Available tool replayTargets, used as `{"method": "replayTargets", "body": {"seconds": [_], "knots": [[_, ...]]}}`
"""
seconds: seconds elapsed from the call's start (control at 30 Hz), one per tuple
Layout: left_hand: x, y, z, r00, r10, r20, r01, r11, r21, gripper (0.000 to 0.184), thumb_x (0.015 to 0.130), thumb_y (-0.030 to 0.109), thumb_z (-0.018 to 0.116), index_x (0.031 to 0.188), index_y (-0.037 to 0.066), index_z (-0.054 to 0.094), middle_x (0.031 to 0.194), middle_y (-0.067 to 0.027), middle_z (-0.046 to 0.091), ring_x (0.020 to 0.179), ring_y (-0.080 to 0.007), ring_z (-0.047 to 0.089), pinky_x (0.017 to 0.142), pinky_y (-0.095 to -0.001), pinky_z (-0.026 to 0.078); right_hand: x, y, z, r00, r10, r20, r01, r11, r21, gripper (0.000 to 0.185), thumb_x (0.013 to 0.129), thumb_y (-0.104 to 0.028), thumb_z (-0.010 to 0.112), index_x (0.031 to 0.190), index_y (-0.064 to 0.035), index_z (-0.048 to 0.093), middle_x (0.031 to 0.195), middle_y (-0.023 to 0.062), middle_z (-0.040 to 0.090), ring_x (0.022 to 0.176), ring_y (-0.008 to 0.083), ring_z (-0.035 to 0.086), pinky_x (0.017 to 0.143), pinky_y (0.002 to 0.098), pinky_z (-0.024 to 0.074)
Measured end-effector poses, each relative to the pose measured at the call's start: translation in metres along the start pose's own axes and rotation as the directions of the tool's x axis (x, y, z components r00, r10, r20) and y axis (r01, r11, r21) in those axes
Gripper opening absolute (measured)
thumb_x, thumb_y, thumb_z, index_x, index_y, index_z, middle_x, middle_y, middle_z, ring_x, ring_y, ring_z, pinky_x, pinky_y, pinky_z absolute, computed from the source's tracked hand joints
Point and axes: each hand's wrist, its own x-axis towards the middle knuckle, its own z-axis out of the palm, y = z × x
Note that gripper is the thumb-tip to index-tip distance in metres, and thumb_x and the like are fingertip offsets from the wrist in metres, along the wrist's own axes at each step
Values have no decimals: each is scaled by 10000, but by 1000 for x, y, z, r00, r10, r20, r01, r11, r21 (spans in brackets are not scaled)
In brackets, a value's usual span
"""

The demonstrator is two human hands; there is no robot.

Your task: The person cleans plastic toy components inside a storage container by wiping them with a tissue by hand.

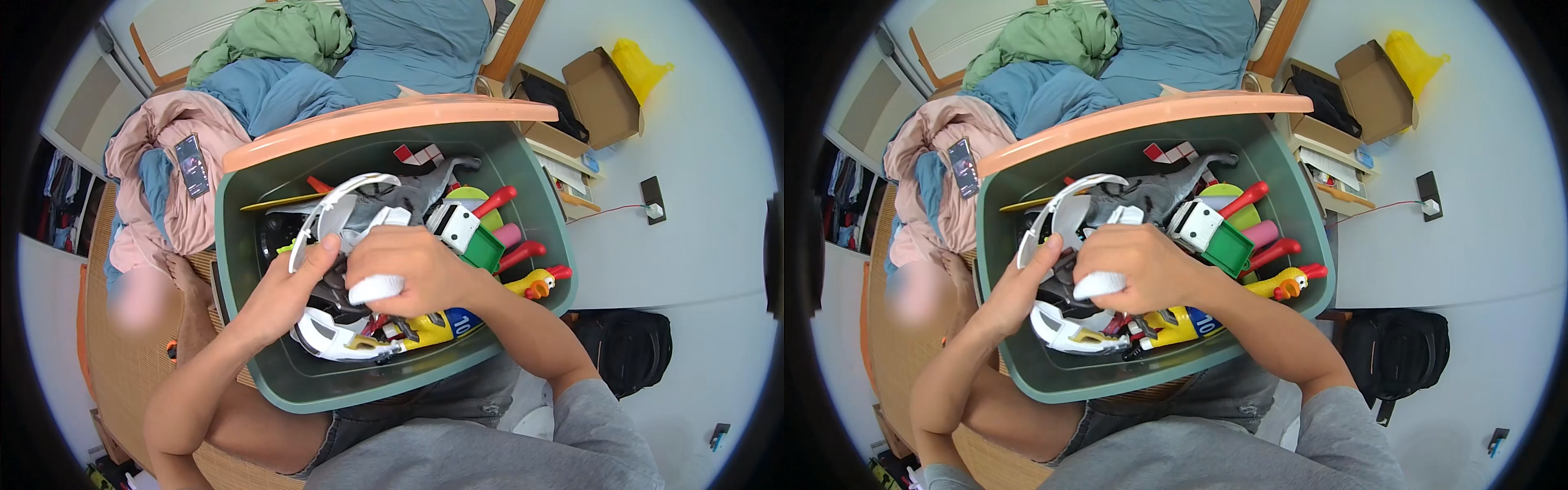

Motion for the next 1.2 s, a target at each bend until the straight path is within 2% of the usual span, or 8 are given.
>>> {"method": "replayTargets", "body": {"seconds": [0.07, 0.23, 0.43, 0.57, 0.7, 0.9, 1.1, 1.2], "knots": [[0, 2, 0, 1000, -2, -4, 2, 1000, -31, 649, 980, 558, 470, 1169, -50, 599, 1026, -92, 662, 923, -108, 597, 830, -266, 482, -2, 2, -1, 995, 92, -46, -94, 994, -58, 273, 618, -27, 726, 887, -50, 685, 917, 111, 674, 868, 286, 658, 762, 365, 528], [-1, 1, 0, 1000, 8, 1, -8, 1000, -20, 634, 983, 552, 468, 1173, -38, 598, 1033, -89, 662, 915, -111, 610, 816, -260, 490, 0, -1, -2, 997, 72, -11, -72, 997, -11, 270, 626, -20, 723, 891, -51, 685, 914, 110, 670, 867, 286, 659, 769, 364, 527], [-2, 3, 0, 1000, -5, 2, 5, 999, -38, 639, 984, 556, 461, 1188, -36, 587, 1057, -92, 645, 949, -110, 584, 845, -267, 474, -1, 1, 2, 995, 75, -67, -76, 997, -9, 221, 638, -80, 724, 851, -56, 670, 886, 96, 657, 826, 301, 647, 740, 386, 528], [-2, 3, 0, 1000, 14, 11, -14, 1000, -12, 643, 984, 557, 456, 1212, -32, 576, 1081, -88, 643, 964, -111, 590, 848, -266, 479, 2, -2, -1, 1000, 11, 4, -11, 1000, -1, 223, 642, -79, 726, 856, -47, 670, 887, 95, 663, 829, 300, 649, 749, 380, 528], [-1, 3, 1, 1000, 8, -5, -8, 1000, -18, 644, 984, 558, 457, 1214, -32, 574, 1076, -78, 643, 966, -112, 588, 852, -267, 476, -2, 5, 0, 996, 78, -42, -80, 995, -55, 265, 618, -32, 735, 878, -50, 683, 893, 86, 665, 859, 282, 647, 766, 368, 513], [-3, 5, -1, 1000, 5, 4, -5, 1000, 20, 641, 987, 557, 449, 1207, -32, 575, 1072, -77, 644, 957, -108, 592, 853, -267, 477, 1, -1, -1, 1000, 10, 12, -10, 1000, -14, 253, 630, -35, 740, 876, -57, 686, 911, 82, 675, 800, 268, 629, 728, 357, 506], [0, 6, -3, 999, -34, 36, 36, 999, -37, 636, 989, 553, 450, 1203, -32, 573, 1080, -79, 639, 975, -105, 574, 870, -267, 463, 1, 0, 2, 997, -1, -77, -2, 999, -36, 255, 625, -34, 741, 873, -61, 689, 876, 72, 676, 823, 267, 637, 725, 358, 509], [-3, 5, 0, 999, 37, 19, -36, 999, -20, 644, 995, 551, 435, 1236, -34, 554, 1094, -87, 640, 971, -119, 592, 872, -278, 476, 1, -2, -1, 997, -16, -71, 14, 1000, -22, 260, 615, -24, 740, 868, -69, 698, 862, 64, 676, 802, 263, 641, 713, 351, 510]]}}
